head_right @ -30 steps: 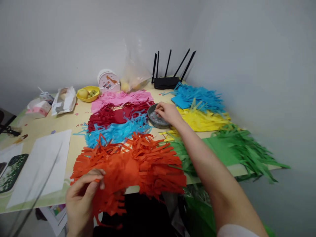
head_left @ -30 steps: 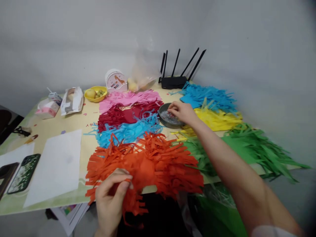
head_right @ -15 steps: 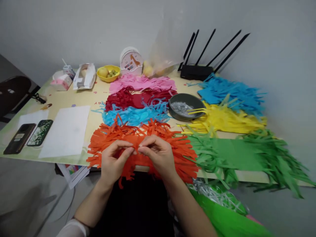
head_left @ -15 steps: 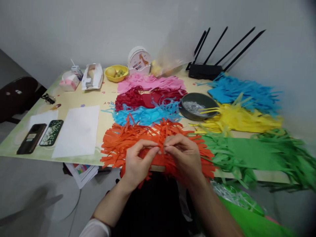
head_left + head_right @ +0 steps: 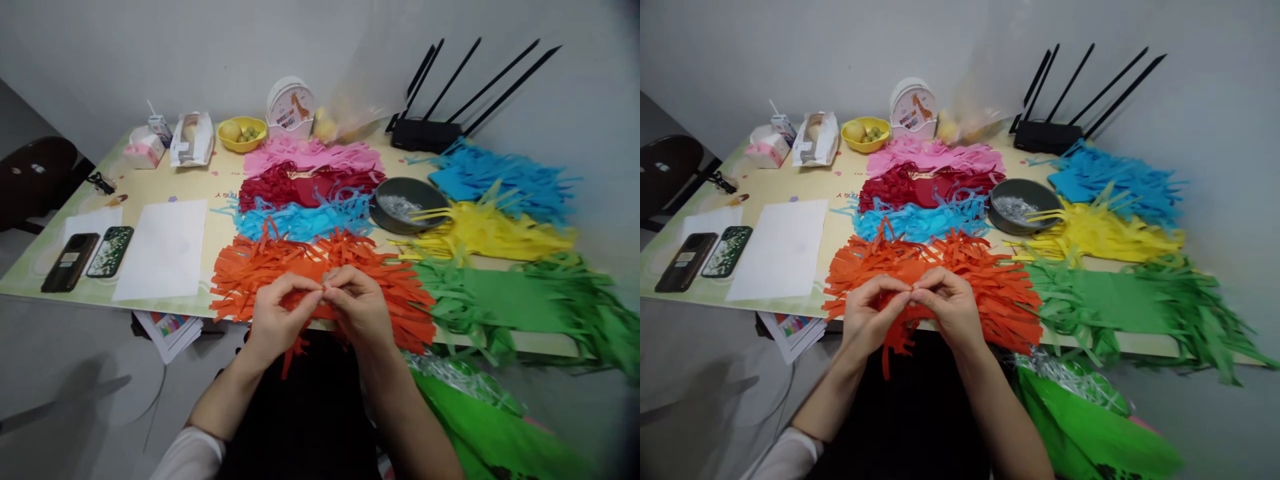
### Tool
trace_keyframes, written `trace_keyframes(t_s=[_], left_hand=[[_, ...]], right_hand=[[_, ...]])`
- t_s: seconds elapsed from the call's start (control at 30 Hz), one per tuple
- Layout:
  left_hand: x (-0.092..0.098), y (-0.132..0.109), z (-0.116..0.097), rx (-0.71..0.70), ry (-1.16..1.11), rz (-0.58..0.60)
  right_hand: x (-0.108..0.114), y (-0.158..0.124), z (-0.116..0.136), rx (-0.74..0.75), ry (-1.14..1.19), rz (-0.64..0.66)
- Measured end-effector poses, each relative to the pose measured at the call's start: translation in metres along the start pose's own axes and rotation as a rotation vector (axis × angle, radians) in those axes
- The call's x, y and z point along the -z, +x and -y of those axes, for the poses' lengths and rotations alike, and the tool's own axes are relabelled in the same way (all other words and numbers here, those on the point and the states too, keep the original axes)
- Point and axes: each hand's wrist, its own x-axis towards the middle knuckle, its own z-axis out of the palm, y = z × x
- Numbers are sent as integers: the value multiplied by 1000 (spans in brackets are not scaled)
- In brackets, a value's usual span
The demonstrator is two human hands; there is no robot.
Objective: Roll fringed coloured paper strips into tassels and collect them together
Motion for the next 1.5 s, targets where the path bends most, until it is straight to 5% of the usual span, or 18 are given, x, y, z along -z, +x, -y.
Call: trace_keyframes(t_s=[0.47, 0.77, 1.0, 1.17, 1.5], left_hand=[[4, -6, 6, -205, 279, -13], [6, -8, 13, 171, -180, -6], [6, -15, 20, 190, -189, 33], [5, -19, 26, 141, -111, -49], [11, -15, 23, 250, -194, 81]], right_hand=[[3, -13, 18, 26, -475, -6], [-5, -13, 20, -9, -542, 49], [-4, -13, 18, -47, -548, 20], [-5, -16, 19, -30, -613, 44], [6, -10, 29, 8, -648, 93]])
